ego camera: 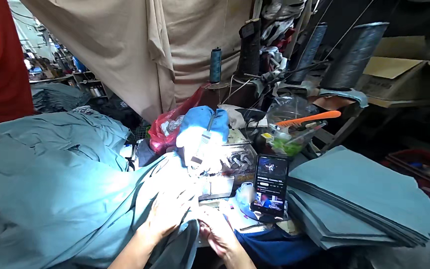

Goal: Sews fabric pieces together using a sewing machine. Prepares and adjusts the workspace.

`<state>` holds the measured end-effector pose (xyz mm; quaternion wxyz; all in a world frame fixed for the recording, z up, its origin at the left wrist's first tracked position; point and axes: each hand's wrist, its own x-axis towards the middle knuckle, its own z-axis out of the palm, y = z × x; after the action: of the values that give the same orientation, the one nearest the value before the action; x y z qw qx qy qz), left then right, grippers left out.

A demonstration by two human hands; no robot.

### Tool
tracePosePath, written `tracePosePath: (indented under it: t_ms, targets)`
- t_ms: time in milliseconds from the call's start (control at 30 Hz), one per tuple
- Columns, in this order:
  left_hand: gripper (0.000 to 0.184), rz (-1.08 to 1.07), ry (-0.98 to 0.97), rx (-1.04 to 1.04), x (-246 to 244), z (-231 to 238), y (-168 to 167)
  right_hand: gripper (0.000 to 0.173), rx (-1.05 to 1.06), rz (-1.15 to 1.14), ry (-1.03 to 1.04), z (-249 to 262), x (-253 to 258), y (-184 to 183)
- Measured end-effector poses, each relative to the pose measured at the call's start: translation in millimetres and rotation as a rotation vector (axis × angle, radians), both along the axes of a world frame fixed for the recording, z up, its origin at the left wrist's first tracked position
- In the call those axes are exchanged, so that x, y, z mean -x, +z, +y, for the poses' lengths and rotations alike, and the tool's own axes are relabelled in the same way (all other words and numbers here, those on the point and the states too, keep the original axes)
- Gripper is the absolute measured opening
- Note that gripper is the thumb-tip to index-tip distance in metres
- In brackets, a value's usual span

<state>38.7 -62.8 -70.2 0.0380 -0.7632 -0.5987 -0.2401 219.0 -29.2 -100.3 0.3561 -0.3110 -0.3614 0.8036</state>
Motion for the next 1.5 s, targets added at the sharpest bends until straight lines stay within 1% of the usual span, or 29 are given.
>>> tracePosePath:
  t_ms: [67,133,267,367,433,467,500,567,600,667,733,800,867,933,1000,1033,1100,1200,1300,1333,1400,1500]
  targets:
    - [0.04,0.043,0.012,0.026,-6,-2,10,0.011,-0.056,-0.034,-0.006,-1,-1,1]
    - [0.038,0.112,0.03,-0.015,-16,-1,14,0.011,-0.079,-0.051,-0.023,0,-2,1]
    - [0.041,0.144,0.072,-0.127,-26,2,3,0.016,-0.16,-0.095,-0.046,2,-4,-5]
    - [0.041,0.12,0.05,-0.107,-25,2,-1,0.019,-0.17,-0.081,-0.033,-1,-4,-6]
    - [0.039,0.05,0.05,-0.189,-19,-2,-3,0.013,-0.151,-0.049,-0.042,-1,-3,-4]
    - [0.04,0.017,0.074,-0.295,-16,-6,-7,0.006,-0.156,-0.037,-0.065,0,-1,-3]
    - [0.049,0.012,0.107,-0.386,-12,-9,-10,0.006,-0.181,-0.031,-0.087,2,0,-2]
    - [0.066,0.018,0.139,-0.464,-6,-15,-16,0.025,-0.212,-0.013,-0.106,7,2,3]
    - [0.07,0.002,0.128,-0.459,-5,-17,-19,0.028,-0.205,0.003,-0.099,8,3,6]
    - [0.072,-0.05,0.084,-0.39,-7,-20,-21,0.027,-0.113,0.06,-0.077,6,3,14]
    - [0.072,-0.109,0.028,-0.345,-9,-19,-20,0.031,0.035,0.161,-0.088,2,2,20]
    - [0.069,-0.14,-0.011,-0.307,-12,-14,-15,0.035,0.081,0.243,-0.06,2,1,24]
    - [0.063,-0.113,-0.015,-0.191,-14,-9,-6,0.025,0.092,0.302,-0.019,1,2,27]
    - [0.057,-0.023,0.018,-0.111,-16,-4,-1,0.022,0.095,0.357,0.078,1,5,20]
    - [0.055,0.049,0.053,-0.033,-17,-1,4,0.021,0.093,0.337,0.14,-5,10,11]
    - [0.055,0.067,0.078,-0.003,-17,-2,5,0.02,0.108,0.313,0.132,-9,12,7]
    - [0.055,0.123,0.114,0.018,-20,-4,7,0.018,0.115,0.232,0.057,-17,13,-1]
    - [0.058,0.185,0.14,0.045,-25,-8,8,0.012,0.024,0.105,-0.064,-21,8,-17]
    - [0.057,0.191,0.173,0.092,-30,-8,6,0.006,-0.057,0.044,-0.079,-24,0,-19]
    - [0.055,0.184,0.184,0.09,-30,-7,5,0.008,-0.073,0.006,-0.083,-24,-1,-18]
    - [0.052,0.171,0.196,0.008,-30,-4,0,0.01,-0.089,-0.061,-0.091,-23,-3,-15]
    - [0.048,0.18,0.203,-0.069,-30,-3,-2,0.015,-0.123,-0.081,-0.078,-20,-4,-16]
